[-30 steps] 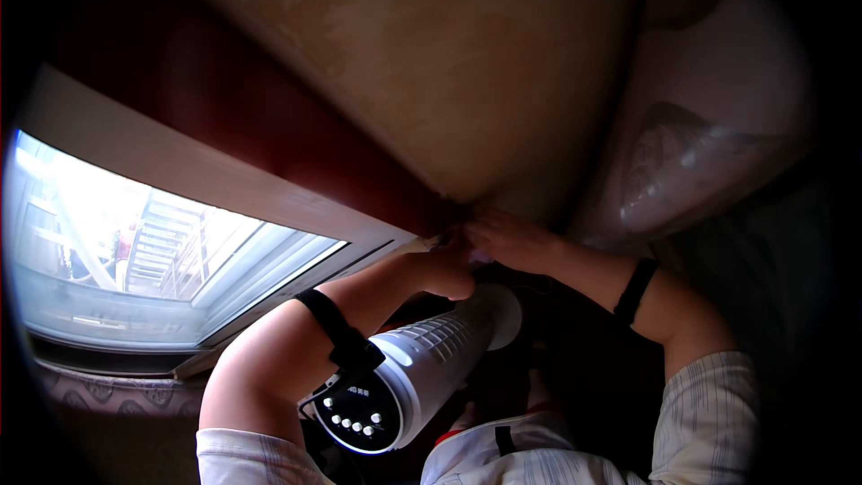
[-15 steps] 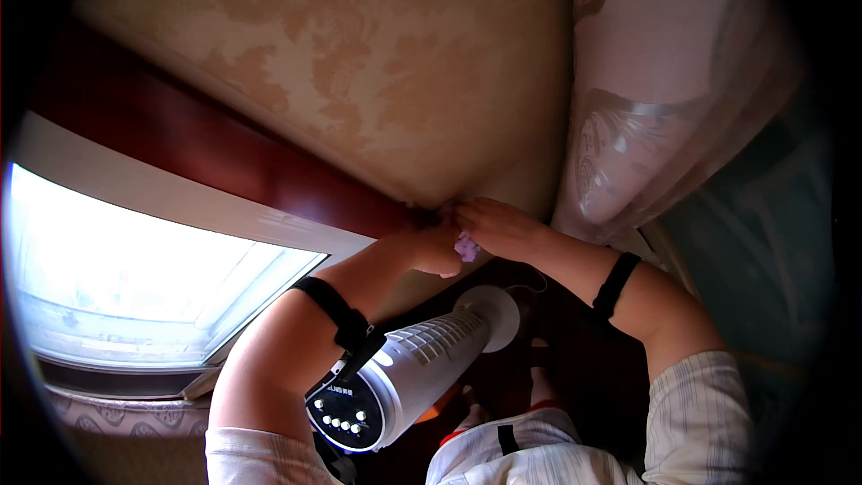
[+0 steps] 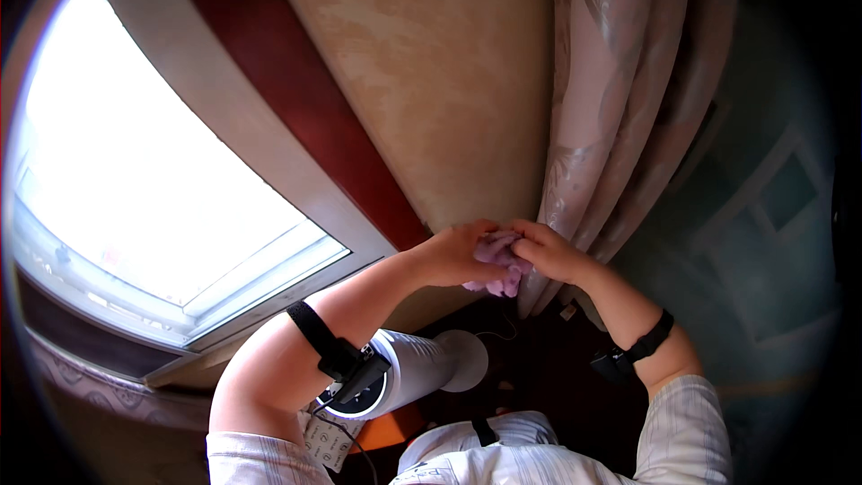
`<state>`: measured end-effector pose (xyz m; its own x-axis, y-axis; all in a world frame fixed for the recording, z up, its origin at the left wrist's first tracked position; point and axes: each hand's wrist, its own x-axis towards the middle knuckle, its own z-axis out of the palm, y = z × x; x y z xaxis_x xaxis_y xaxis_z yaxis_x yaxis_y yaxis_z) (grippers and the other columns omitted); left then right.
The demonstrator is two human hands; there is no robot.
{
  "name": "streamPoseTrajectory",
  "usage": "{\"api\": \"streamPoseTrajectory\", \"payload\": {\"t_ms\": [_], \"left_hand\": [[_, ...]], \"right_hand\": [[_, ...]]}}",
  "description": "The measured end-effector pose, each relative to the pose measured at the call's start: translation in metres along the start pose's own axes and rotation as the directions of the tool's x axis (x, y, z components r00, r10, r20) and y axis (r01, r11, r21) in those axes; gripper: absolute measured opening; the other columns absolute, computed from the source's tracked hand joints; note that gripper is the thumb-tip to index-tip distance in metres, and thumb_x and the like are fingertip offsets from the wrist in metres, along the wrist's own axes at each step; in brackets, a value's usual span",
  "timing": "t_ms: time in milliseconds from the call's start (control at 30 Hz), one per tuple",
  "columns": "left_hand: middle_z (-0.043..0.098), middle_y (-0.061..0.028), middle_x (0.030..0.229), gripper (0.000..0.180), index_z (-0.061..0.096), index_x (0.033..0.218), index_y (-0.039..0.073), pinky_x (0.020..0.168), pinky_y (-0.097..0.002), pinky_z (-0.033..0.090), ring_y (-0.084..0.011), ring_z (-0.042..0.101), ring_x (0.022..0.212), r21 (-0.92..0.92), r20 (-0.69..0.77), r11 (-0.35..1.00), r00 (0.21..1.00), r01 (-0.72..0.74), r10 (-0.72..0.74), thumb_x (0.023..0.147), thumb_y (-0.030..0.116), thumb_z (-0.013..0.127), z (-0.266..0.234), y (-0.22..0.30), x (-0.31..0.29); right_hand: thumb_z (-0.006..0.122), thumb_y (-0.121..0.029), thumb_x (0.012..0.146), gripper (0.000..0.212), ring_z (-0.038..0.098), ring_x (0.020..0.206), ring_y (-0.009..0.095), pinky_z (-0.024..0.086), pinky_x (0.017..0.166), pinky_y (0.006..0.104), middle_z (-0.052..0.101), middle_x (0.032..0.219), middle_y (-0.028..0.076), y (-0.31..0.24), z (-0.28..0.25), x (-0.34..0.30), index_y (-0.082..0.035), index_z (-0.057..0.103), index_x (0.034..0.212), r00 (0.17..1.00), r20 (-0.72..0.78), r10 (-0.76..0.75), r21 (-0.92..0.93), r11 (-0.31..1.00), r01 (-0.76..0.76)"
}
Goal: The person wipes the headboard, nightstand, window sill, and air purifier with a purple cloth. They then rinse the cloth in the bathroom sink and return to the bedroom.
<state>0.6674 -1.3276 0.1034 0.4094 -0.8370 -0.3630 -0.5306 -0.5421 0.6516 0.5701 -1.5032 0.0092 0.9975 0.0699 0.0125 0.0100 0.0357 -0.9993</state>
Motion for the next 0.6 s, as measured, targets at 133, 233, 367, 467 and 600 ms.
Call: {"api": "streamPoseTrajectory", "payload": {"t_ms": [133,233,367,467,600], "left_hand": [[0.067,-0.0171,0.104,0.063,0.052,0.123,0.000,0.082,-0.0324,0.052,-0.0260,0.067,0.094,-0.131,-0.144,0.984,0.980,0.122,-0.140,0.073,0.031,0.077,0.004,0.010,-0.030],[0.068,-0.0163,0.098,0.054,0.057,0.115,-0.001,0.079,-0.0312,0.053,-0.0233,0.067,0.090,-0.207,-0.288,0.972,0.943,0.108,-0.166,0.074,0.029,0.077,0.020,0.006,-0.052],[0.067,-0.0135,0.098,0.040,0.059,0.111,0.000,0.080,-0.0323,0.053,-0.0223,0.066,0.090,-0.387,-0.317,0.893,0.876,0.229,-0.362,0.078,0.019,0.073,0.058,-0.003,-0.067],[0.064,-0.0142,0.107,0.040,0.058,0.113,0.000,0.083,-0.0322,0.052,-0.0214,0.064,0.096,-0.465,-0.314,0.871,0.891,0.157,-0.328,0.079,0.014,0.073,0.092,-0.012,-0.083],[0.062,-0.0147,0.111,0.051,0.050,0.125,-0.005,0.084,-0.0297,0.050,-0.0187,0.062,0.099,-0.653,-0.290,0.757,0.910,0.040,-0.298,0.088,0.026,0.067,0.119,-0.013,-0.110]], "right_hand": [[0.049,-0.019,0.095,0.033,0.058,0.101,0.015,0.050,0.084,0.0304,0.055,0.115,0.008,-0.027,0.019,-0.016,-0.007,0.047,0.126,0.994,-0.076,0.085,0.290,0.955,-0.059],[0.055,-0.018,0.094,0.043,0.058,0.105,0.018,0.051,0.086,0.0333,0.050,0.123,0.009,-0.019,0.043,-0.036,-0.009,0.038,0.132,0.986,-0.086,0.141,0.370,0.924,-0.100],[0.061,-0.006,0.088,0.051,0.056,0.106,0.017,0.049,0.088,0.0303,0.047,0.122,0.011,0.022,0.086,-0.046,-0.007,0.035,0.132,0.926,-0.376,0.005,0.031,0.999,0.008],[0.062,-0.004,0.086,0.050,0.053,0.107,0.016,0.047,0.090,0.0289,0.047,0.122,0.011,0.043,0.107,-0.055,-0.005,0.037,0.130,0.834,-0.544,-0.093,-0.127,0.991,0.028],[0.067,-0.010,0.085,0.055,0.052,0.111,0.018,0.043,0.096,0.0303,0.049,0.124,0.011,0.037,0.128,-0.087,-0.005,0.040,0.132,0.914,-0.398,-0.076,0.152,0.977,0.147]]}}
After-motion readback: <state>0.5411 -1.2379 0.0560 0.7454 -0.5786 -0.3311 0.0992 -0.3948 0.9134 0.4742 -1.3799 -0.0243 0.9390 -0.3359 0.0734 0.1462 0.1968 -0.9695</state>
